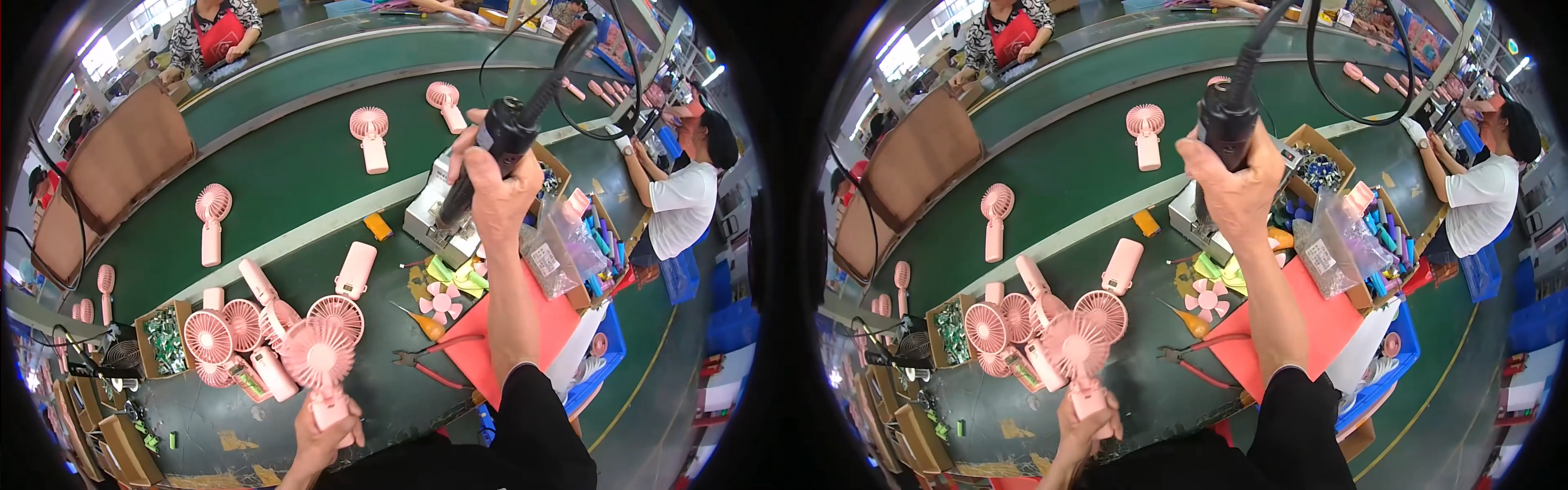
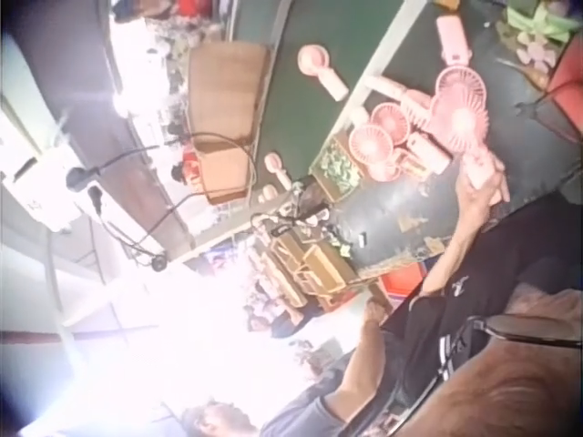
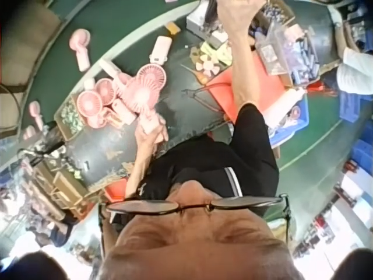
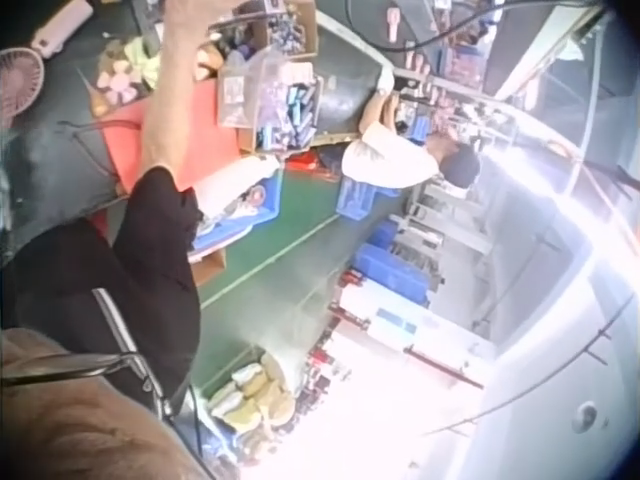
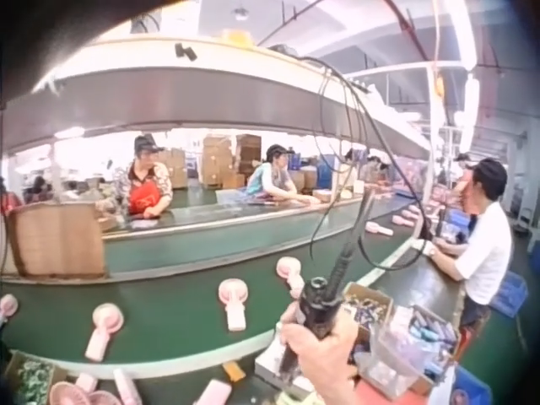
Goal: The person assembles handheld electric fans by fitting fan heads and casing components together and fastening them with an electric screwdriver.
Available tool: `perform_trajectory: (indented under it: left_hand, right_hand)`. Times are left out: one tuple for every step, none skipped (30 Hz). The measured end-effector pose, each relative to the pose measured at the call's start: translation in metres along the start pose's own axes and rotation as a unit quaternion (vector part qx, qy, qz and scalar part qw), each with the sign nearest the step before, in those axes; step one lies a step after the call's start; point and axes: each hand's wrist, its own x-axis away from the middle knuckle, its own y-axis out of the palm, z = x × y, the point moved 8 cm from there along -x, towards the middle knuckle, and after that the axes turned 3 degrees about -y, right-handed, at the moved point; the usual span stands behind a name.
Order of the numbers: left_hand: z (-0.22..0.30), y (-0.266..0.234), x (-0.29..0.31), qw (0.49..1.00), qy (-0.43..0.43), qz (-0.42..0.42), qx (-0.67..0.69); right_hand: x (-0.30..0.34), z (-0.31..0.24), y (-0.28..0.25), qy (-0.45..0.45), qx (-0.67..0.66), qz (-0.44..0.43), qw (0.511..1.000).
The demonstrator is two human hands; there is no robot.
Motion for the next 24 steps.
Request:
perform_trajectory:
  left_hand:
    - [0.002,0.011,-0.012,0.999,-0.015,-0.01,0.029]
    - [0.004,0.023,-0.023,0.998,-0.029,-0.019,0.058]
    - [0.005,0.029,-0.032,0.998,-0.03,-0.017,0.057]
    - [0.006,0.036,-0.04,0.996,-0.03,-0.035,0.07]
    - [0.007,0.041,-0.048,0.995,-0.03,-0.051,0.083]
    - [0.007,0.042,-0.054,0.995,-0.03,-0.047,0.084]
    - [0.007,0.043,-0.06,0.995,-0.03,-0.049,0.082]
    - [0.009,0.041,-0.065,0.995,-0.028,-0.044,0.08]
    - [0.015,0.043,-0.067,0.995,-0.027,-0.035,0.087]
    - [0.015,0.044,-0.071,0.995,-0.037,-0.045,0.078]
    - [0.015,0.047,-0.075,0.994,-0.041,-0.049,0.087]
    - [0.016,0.046,-0.076,0.993,-0.043,-0.049,0.095]
    - [0.015,0.042,-0.08,0.994,-0.036,-0.034,0.099]
    - [0.015,0.04,-0.082,0.993,-0.028,-0.039,0.106]
    - [0.014,0.041,-0.085,0.992,-0.024,-0.051,0.113]
    - [0.015,0.04,-0.086,0.992,-0.02,-0.047,0.116]
    - [0.016,0.039,-0.087,0.992,-0.015,-0.045,0.12]
    - [0.016,0.039,-0.088,0.991,-0.012,-0.046,0.123]
    - [0.016,0.038,-0.088,0.991,-0.01,-0.045,0.125]
    - [0.014,0.037,-0.089,0.992,-0.013,-0.045,0.121]
    - [0.012,0.036,-0.089,0.992,-0.015,-0.045,0.118]
    - [0.012,0.038,-0.088,0.992,-0.015,-0.045,0.119]
    - [0.012,0.04,-0.088,0.994,-0.021,-0.042,0.098]
    - [0.012,0.041,-0.088,0.996,-0.025,-0.036,0.077]
  right_hand:
    - [0.0,0.004,0.0,0.013,0.025,-0.004,1.0]
    - [0.0,0.007,0.0,0.015,0.024,-0.003,1.0]
    - [0.0,0.012,-0.001,0.037,0.048,-0.003,0.998]
    - [-0.001,0.018,0.0,0.058,0.068,-0.004,0.996]
    - [-0.002,0.017,-0.001,0.045,0.074,-0.002,0.996]
    - [-0.003,0.018,-0.001,0.048,0.071,-0.003,0.996]
    - [-0.004,0.021,-0.005,0.069,0.035,0.022,0.997]
    - [-0.002,0.028,-0.005,0.094,-0.006,0.044,0.995]
    - [0.001,0.033,-0.002,0.098,-0.045,0.05,0.993]
    - [0.002,0.034,-0.003,0.118,-0.045,0.055,0.991]
    - [0.0,0.031,-0.006,0.116,-0.052,0.045,0.991]
    - [0.002,0.028,-0.004,0.132,-0.079,0.042,0.987]
    - [0.002,0.021,-0.001,0.125,-0.148,0.033,0.98]
    - [0.004,0.013,0.004,0.118,-0.215,0.026,0.969]
    - [0.008,0.006,0.01,0.114,-0.249,0.009,0.962]
    - [0.012,0.0,0.014,0.108,-0.282,-0.007,0.953]
    - [0.018,-0.005,0.021,0.116,-0.322,-0.026,0.939]
    - [0.024,-0.013,0.027,0.123,-0.312,-0.033,0.941]
    - [0.031,-0.018,0.036,0.125,-0.336,-0.05,0.932]
    - [0.037,-0.023,0.043,0.126,-0.359,-0.067,0.923]
    - [0.044,-0.027,0.051,0.137,-0.365,-0.081,0.917]
    - [0.05,-0.032,0.056,0.143,-0.364,-0.081,0.917]
    - [0.056,-0.037,0.059,0.134,-0.304,-0.063,0.941]
    - [0.061,-0.042,0.062,0.125,-0.245,-0.045,0.96]
